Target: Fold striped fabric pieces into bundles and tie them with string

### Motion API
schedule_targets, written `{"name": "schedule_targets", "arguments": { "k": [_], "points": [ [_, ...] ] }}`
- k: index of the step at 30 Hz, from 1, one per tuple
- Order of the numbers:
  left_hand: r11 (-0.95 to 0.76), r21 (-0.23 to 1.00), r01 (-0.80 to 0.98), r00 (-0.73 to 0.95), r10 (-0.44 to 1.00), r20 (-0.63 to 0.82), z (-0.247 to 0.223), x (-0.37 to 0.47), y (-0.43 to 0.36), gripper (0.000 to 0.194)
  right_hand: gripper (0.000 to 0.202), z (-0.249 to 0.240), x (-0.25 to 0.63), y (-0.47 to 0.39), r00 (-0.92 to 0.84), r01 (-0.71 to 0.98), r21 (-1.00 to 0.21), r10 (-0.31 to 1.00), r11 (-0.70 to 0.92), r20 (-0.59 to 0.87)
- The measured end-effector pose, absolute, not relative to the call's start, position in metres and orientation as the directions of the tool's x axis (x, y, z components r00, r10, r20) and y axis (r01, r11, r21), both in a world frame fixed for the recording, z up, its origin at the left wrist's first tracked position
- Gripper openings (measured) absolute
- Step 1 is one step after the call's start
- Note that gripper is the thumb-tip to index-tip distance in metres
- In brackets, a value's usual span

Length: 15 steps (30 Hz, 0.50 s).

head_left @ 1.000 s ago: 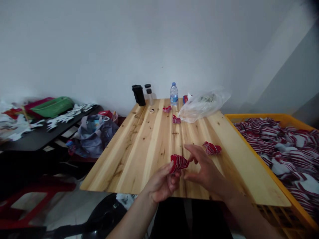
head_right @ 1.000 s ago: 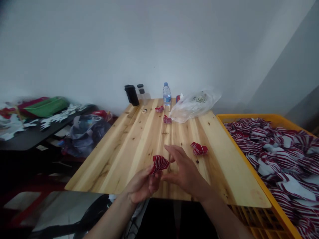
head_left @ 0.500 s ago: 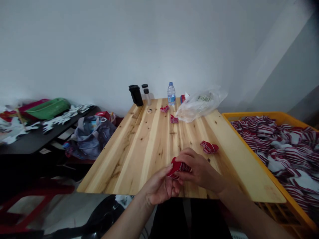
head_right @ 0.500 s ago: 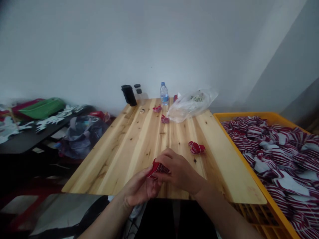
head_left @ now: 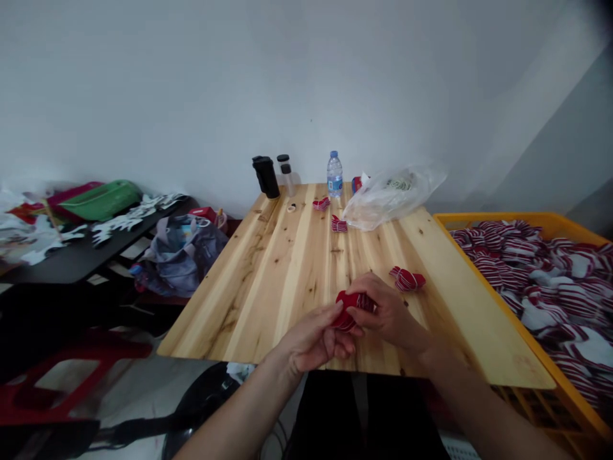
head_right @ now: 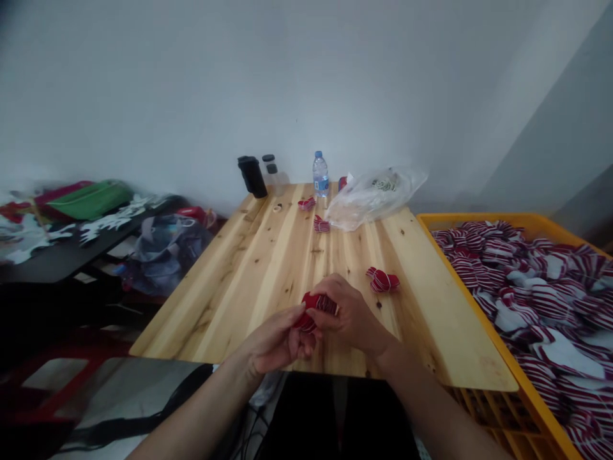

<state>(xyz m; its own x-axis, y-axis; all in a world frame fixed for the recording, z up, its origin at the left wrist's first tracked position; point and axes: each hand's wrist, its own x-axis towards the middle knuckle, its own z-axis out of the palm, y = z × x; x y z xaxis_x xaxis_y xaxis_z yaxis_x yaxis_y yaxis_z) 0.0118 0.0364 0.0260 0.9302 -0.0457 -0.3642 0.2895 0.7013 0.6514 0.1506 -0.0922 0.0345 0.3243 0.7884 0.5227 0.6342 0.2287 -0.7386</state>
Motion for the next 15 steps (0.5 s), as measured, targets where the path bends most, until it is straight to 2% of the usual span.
{"name": "schedule_targets", "arguments": {
  "k": [2,3,5,7,8,10,13,15],
  "points": [
    [0.565,0.806,0.177,0.942,0.142,-0.305,0.034,0.014,0.035,0.034,0.023,0.030,0.144,-0.094,0.434,0.547,-0.817,0.772,0.183,0.464],
    [0.430,0.895,0.122,0.941,0.237,-0.243,0.039,0.014,0.034,0.031,0.029,0.028,0.140,-0.096,0.486,0.482,-0.862,0.770,0.158,0.413],
    [0.024,0.997,0.067,0.935,0.348,-0.072,0.047,0.013,0.034,0.024,0.040,0.025,0.133,-0.102,0.537,0.369,-0.923,0.785,0.110,0.309],
    [-0.369,0.926,0.081,0.946,0.322,0.046,0.053,0.009,0.034,0.017,0.047,0.021,0.130,-0.108,0.504,0.349,-0.935,0.827,0.068,0.248],
    [-0.491,0.866,0.091,0.957,0.285,0.061,0.055,0.007,0.034,0.016,0.047,0.019,0.130,-0.112,0.471,0.355,-0.933,0.852,0.054,0.228],
    [-0.587,0.806,0.083,0.970,0.232,0.069,0.055,0.003,0.035,0.021,0.039,0.013,0.133,-0.117,0.445,0.320,-0.945,0.872,0.060,0.206],
    [-0.555,0.832,0.013,0.952,0.260,0.158,0.049,-0.005,0.033,0.050,0.030,0.000,0.135,-0.121,0.517,0.169,-0.977,0.832,0.128,0.199],
    [-0.555,0.831,-0.035,0.922,0.304,0.242,0.043,-0.010,0.029,0.063,0.031,-0.007,0.134,-0.121,0.576,0.131,-0.976,0.788,0.173,0.217]
  ]
}}
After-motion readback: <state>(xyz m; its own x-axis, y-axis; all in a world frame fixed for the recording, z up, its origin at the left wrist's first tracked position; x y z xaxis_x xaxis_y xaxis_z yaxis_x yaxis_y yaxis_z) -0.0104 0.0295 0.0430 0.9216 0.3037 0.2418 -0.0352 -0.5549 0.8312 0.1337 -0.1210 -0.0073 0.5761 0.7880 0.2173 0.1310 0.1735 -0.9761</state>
